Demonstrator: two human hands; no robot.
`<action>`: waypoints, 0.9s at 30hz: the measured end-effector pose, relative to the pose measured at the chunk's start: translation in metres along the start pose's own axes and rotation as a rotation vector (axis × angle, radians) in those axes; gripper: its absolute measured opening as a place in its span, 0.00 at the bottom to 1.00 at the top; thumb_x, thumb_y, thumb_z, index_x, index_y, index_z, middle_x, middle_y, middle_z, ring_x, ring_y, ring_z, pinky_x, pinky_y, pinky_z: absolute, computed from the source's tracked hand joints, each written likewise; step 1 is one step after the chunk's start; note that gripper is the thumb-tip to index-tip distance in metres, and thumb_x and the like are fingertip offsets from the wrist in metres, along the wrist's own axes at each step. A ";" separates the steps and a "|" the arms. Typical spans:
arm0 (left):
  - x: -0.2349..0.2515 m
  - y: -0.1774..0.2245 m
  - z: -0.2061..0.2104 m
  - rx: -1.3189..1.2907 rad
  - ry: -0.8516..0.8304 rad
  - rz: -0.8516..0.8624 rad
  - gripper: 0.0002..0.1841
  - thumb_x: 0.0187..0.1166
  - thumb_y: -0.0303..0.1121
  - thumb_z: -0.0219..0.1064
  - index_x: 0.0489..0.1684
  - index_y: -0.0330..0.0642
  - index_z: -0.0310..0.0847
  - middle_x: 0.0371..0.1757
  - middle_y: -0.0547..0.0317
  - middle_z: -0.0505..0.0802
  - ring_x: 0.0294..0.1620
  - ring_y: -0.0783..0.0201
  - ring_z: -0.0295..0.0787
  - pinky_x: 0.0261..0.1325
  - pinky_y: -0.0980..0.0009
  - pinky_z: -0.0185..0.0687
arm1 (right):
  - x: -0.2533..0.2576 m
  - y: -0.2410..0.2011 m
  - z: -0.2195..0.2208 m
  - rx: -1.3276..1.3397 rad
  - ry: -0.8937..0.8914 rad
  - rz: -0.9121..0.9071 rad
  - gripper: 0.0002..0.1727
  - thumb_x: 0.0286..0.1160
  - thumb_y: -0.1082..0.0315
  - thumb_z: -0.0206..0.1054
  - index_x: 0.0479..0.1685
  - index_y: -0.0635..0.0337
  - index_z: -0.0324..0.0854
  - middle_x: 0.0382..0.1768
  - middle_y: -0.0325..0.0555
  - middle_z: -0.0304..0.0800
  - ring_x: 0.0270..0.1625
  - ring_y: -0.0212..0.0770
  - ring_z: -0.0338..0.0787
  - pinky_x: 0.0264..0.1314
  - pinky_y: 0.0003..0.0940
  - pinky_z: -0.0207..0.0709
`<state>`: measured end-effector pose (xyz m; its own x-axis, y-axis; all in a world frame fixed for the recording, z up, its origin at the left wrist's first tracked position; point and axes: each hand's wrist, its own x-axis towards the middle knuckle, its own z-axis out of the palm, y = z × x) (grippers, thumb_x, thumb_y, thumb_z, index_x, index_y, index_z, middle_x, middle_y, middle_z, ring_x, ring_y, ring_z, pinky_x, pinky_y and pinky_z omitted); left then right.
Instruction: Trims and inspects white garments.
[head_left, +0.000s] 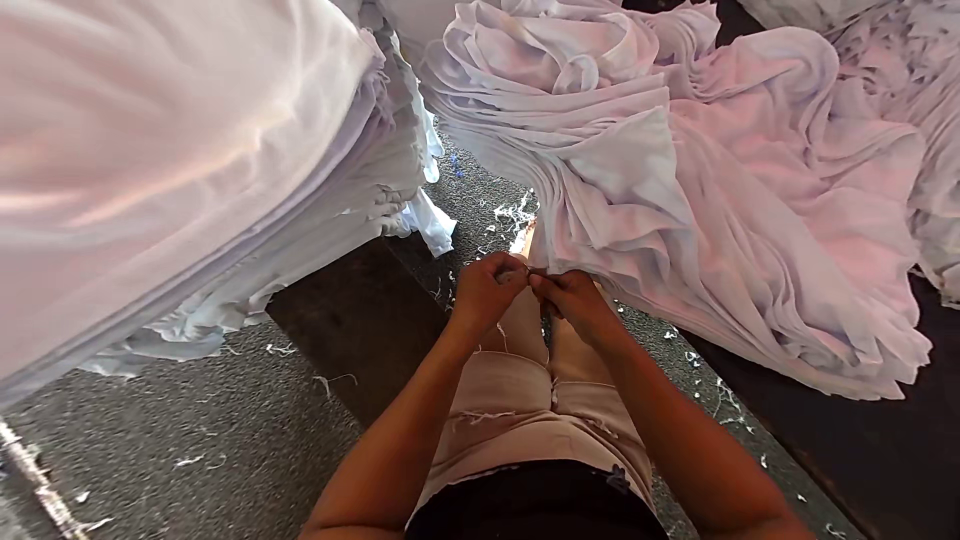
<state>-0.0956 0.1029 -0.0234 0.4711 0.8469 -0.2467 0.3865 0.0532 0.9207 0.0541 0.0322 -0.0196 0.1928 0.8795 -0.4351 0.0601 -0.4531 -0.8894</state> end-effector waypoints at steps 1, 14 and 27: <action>0.002 -0.002 0.000 -0.009 -0.015 0.015 0.05 0.80 0.27 0.70 0.44 0.35 0.87 0.31 0.59 0.88 0.28 0.72 0.80 0.37 0.73 0.78 | 0.001 -0.002 -0.002 -0.023 0.009 0.006 0.11 0.87 0.70 0.62 0.40 0.69 0.85 0.21 0.34 0.76 0.20 0.22 0.70 0.26 0.17 0.66; 0.037 -0.027 0.070 -0.702 -0.200 -0.167 0.21 0.92 0.33 0.48 0.79 0.34 0.67 0.69 0.50 0.82 0.62 0.64 0.84 0.66 0.65 0.81 | 0.008 -0.076 -0.105 -0.157 0.105 -0.278 0.14 0.90 0.67 0.56 0.59 0.63 0.85 0.45 0.35 0.93 0.20 0.17 0.75 0.21 0.13 0.69; 0.068 0.078 0.048 -0.750 -0.218 0.141 0.11 0.87 0.24 0.58 0.58 0.27 0.80 0.48 0.56 0.91 0.47 0.69 0.91 0.58 0.68 0.89 | 0.012 -0.090 -0.172 -0.080 -0.183 -0.306 0.15 0.90 0.61 0.48 0.54 0.53 0.81 0.39 0.28 0.92 0.22 0.17 0.78 0.23 0.13 0.72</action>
<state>0.0049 0.1391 0.0169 0.6508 0.7533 -0.0948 -0.2888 0.3611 0.8867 0.2194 0.0580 0.0791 -0.0238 0.9844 -0.1745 0.1657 -0.1682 -0.9717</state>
